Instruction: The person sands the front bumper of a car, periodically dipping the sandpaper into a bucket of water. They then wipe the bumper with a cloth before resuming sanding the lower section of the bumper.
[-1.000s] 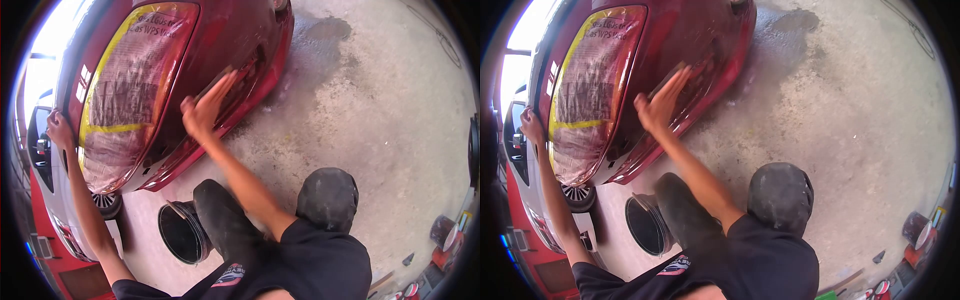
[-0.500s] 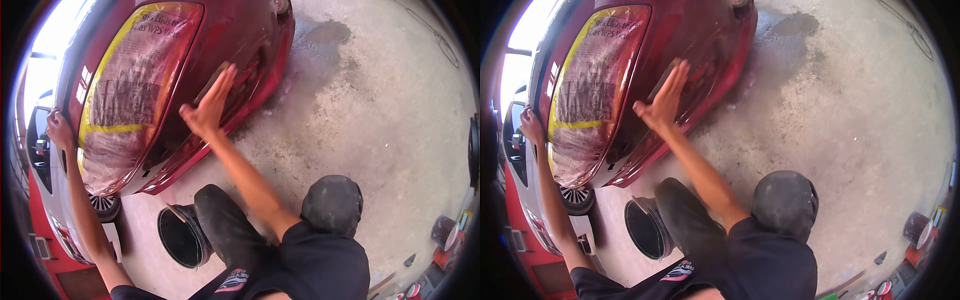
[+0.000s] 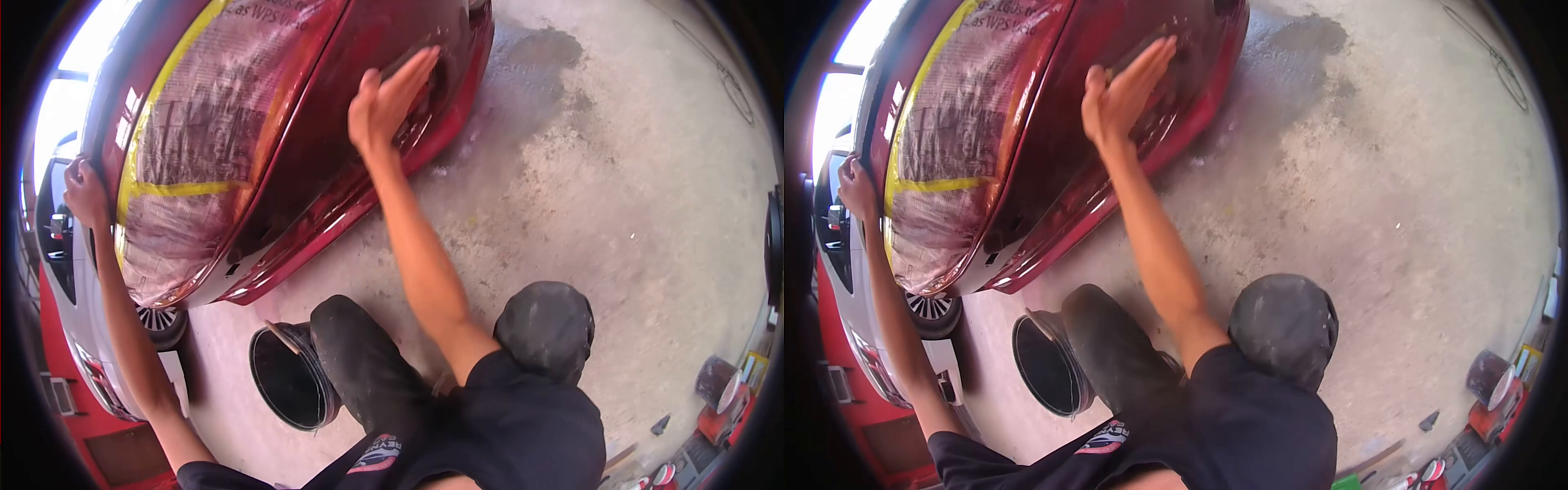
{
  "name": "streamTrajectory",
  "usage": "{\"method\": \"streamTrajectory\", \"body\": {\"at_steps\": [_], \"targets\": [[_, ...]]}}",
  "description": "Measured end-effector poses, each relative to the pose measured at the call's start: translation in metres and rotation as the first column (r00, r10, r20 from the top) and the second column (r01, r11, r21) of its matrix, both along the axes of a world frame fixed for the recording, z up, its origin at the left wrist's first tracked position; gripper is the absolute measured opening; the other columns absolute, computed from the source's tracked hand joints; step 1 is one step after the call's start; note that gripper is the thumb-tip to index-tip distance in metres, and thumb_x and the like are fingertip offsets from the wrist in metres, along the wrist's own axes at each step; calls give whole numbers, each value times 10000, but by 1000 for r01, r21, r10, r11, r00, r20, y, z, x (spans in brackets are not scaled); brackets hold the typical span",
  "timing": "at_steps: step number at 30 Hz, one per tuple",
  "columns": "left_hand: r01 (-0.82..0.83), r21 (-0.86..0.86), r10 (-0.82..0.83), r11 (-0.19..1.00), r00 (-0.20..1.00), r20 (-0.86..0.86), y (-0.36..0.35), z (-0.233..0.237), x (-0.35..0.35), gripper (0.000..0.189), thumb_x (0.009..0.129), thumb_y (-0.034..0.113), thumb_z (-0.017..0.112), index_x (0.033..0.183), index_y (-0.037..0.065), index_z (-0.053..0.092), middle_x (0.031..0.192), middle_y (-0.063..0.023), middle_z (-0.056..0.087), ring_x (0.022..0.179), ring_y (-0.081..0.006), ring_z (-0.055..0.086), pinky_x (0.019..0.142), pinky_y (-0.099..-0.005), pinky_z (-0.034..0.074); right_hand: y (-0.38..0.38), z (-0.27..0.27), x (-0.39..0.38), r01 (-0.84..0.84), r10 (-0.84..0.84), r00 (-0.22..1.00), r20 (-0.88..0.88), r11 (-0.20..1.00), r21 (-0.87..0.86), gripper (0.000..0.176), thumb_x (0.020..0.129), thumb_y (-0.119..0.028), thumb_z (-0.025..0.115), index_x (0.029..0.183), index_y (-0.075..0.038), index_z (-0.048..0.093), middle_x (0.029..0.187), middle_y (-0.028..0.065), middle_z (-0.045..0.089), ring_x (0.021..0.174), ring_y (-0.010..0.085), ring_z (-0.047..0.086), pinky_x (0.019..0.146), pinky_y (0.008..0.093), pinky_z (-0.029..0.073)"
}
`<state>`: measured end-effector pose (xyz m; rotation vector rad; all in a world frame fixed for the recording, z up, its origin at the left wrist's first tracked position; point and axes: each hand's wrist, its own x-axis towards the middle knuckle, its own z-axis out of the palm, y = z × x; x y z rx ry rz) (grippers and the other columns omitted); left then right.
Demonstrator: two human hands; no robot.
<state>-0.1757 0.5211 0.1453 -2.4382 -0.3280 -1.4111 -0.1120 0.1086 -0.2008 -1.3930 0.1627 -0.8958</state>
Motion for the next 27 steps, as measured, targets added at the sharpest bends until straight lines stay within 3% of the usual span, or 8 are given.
{"method": "streamTrajectory", "body": {"at_steps": [2, 6, 9, 12, 16, 19, 23, 27], "targets": [[-22, -2, 22, 1000, 1000, 22, 0, 0, 1, 408, 987, 435, 540, 1281, 227, 731, 1156, -170, 760, 1081, -395, 686, 985, -516, 499, 3, 2, -7, 42, -43, 999, -14, 999, -21, 1057, 1037, -651, 414, 1635, 109, -12, 1708, 365, -38, 1609, 483, 31, 1303, 560, 58], [-33, -36, 33, 999, 999, 8, -7, -1, -4, 423, 981, 449, 546, 1281, 218, 734, 1159, -190, 757, 1105, -404, 693, 985, -518, 510, 104, -16, -115, -133, 147, 982, 120, 984, -116, 1382, 832, -930, 479, 1659, 28, -77, 1691, 391, -67, 1569, 584, -12, 1251, 691, 45], [-30, -22, 30, 999, 1000, 0, -7, -1, -5, 431, 981, 457, 545, 1287, 220, 734, 1164, -188, 758, 1119, -408, 696, 992, -516, 512, 88, -21, -85, -48, 63, 985, 158, 994, -99, 1385, 840, -916, 490, 1650, 49, -86, 1692, 386, -74, 1572, 578, -21, 1258, 677, 39], [12, -39, -12, 999, 1000, -2, 4, 1, 2, 434, 983, 466, 541, 1298, 233, 728, 1171, -181, 756, 1127, -408, 688, 1001, -514, 508, 16, 16, -11, -19, 19, 1000, 9, 1000, 4, 1375, 858, -896, 485, 1634, 92, -76, 1694, 386, -60, 1582, 554, -35, 1276, 637, 28], [-65, -32, 66, 997, 998, 12, -4, 0, 0, 440, 984, 473, 539, 1309, 238, 720, 1183, -164, 752, 1130, -408, 674, 1006, -516, 502, 50, 14, -65, -41, 49, 998, 49, 987, -155, 1410, 827, -937, 462, 1637, 92, -58, 1691, 395, -60, 1577, 568, -32, 1269, 652, 41], [-70, -11, 70, 997, 997, 19, -2, 0, 1, 441, 984, 471, 539, 1304, 229, 722, 1184, -148, 754, 1121, -409, 673, 1008, -513, 499, 121, -15, -123, -197, 203, 979, 26, 968, -158, 1447, 780, -995, 426, 1652, 60, -44, 1676, 425, -25, 1563, 601, -26, 1241, 704, 67], [-25, -2, 25, 1000, 1000, 1, -3, -1, -1, 432, 989, 461, 534, 1302, 230, 723, 1208, -149, 749, 1117, -419, 670, 1000, -525, 499, 31, 29, -47, -57, 62, 996, 56, 994, -95, 1429, 810, -973, 414, 1636, 100, -40, 1678, 422, -24, 1568, 589, -39, 1241, 705, 51], [-18, 15, 18, 1000, 1000, 21, 2, -2, -1, 425, 989, 453, 540, 1294, 224, 728, 1160, -165, 757, 1110, -410, 673, 987, -522, 504, 28, 47, -32, -33, 31, 999, -21, 997, -75, 1426, 816, -978, 380, 1629, 119, -30, 1689, 402, -23, 1575, 574, -34, 1239, 706, 12]]}}
